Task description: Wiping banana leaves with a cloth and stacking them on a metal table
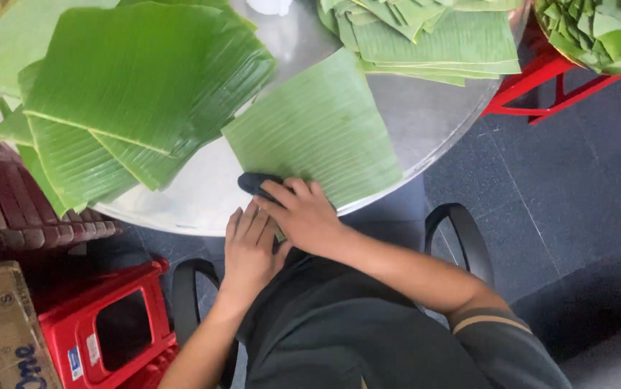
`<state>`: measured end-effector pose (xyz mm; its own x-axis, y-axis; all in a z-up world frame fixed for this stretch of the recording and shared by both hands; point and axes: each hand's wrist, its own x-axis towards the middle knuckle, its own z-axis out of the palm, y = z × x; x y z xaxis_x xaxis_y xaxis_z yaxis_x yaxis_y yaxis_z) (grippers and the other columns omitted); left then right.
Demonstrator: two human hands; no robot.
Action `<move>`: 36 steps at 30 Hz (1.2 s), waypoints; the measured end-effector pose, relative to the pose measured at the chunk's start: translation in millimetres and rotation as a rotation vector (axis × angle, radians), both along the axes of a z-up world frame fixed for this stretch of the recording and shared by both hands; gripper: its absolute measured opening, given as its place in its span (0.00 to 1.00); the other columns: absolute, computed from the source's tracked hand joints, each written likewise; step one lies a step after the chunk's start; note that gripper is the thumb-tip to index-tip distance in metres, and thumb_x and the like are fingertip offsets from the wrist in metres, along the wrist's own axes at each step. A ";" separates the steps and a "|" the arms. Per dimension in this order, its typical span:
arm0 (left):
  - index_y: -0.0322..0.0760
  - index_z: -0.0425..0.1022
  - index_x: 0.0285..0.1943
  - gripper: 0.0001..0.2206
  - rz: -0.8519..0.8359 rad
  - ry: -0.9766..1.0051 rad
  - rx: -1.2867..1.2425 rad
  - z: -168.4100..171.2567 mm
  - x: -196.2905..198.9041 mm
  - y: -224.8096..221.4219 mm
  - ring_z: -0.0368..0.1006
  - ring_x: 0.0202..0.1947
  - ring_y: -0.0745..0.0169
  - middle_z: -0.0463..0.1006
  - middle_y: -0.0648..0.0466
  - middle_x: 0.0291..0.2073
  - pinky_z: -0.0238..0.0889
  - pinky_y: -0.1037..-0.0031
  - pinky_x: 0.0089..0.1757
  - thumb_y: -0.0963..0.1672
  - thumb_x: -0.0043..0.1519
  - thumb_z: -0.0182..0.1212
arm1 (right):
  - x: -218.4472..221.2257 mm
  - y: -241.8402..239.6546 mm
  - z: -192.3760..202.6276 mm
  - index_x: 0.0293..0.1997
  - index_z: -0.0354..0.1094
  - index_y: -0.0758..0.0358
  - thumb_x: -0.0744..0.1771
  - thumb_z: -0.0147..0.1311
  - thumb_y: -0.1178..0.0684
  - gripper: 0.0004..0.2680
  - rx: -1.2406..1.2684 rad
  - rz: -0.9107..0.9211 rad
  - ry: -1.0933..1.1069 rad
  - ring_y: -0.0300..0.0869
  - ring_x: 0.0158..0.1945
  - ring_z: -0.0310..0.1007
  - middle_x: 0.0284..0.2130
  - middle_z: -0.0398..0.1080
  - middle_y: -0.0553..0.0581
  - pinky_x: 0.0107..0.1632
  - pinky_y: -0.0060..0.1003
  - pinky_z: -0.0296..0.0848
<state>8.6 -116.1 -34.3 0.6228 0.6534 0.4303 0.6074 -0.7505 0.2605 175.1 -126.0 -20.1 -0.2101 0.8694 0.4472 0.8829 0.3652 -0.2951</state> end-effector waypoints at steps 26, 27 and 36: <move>0.40 0.60 0.23 0.25 0.292 -0.374 -0.061 115.9 4.6 121.8 0.55 0.19 0.65 0.62 0.58 0.16 0.52 0.71 0.27 0.42 0.67 0.75 | 208.4 -42.9 151.2 0.61 0.67 0.61 0.73 0.52 0.49 0.11 0.564 -0.212 0.608 0.52 0.61 0.60 0.54 0.62 0.59 0.65 0.51 0.64; 0.42 0.59 0.20 0.27 0.352 -0.333 -0.204 90.7 6.4 138.5 0.57 0.17 0.70 0.65 0.59 0.14 0.54 0.74 0.24 0.41 0.64 0.79 | 194.8 -39.3 155.7 0.56 0.68 0.70 0.72 0.54 0.50 0.12 0.590 -0.255 0.471 0.57 0.61 0.64 0.52 0.65 0.64 0.67 0.56 0.63; 0.30 0.83 0.50 0.17 0.312 -0.184 0.000 -1.3 -19.5 120.6 0.71 0.38 0.44 0.73 0.44 0.49 0.67 0.61 0.43 0.42 0.52 0.77 | -8.7 98.3 -5.5 0.57 0.73 0.54 0.59 0.58 0.57 0.19 -0.076 -0.028 -0.074 0.54 0.52 0.66 0.56 0.68 0.56 0.45 0.54 0.67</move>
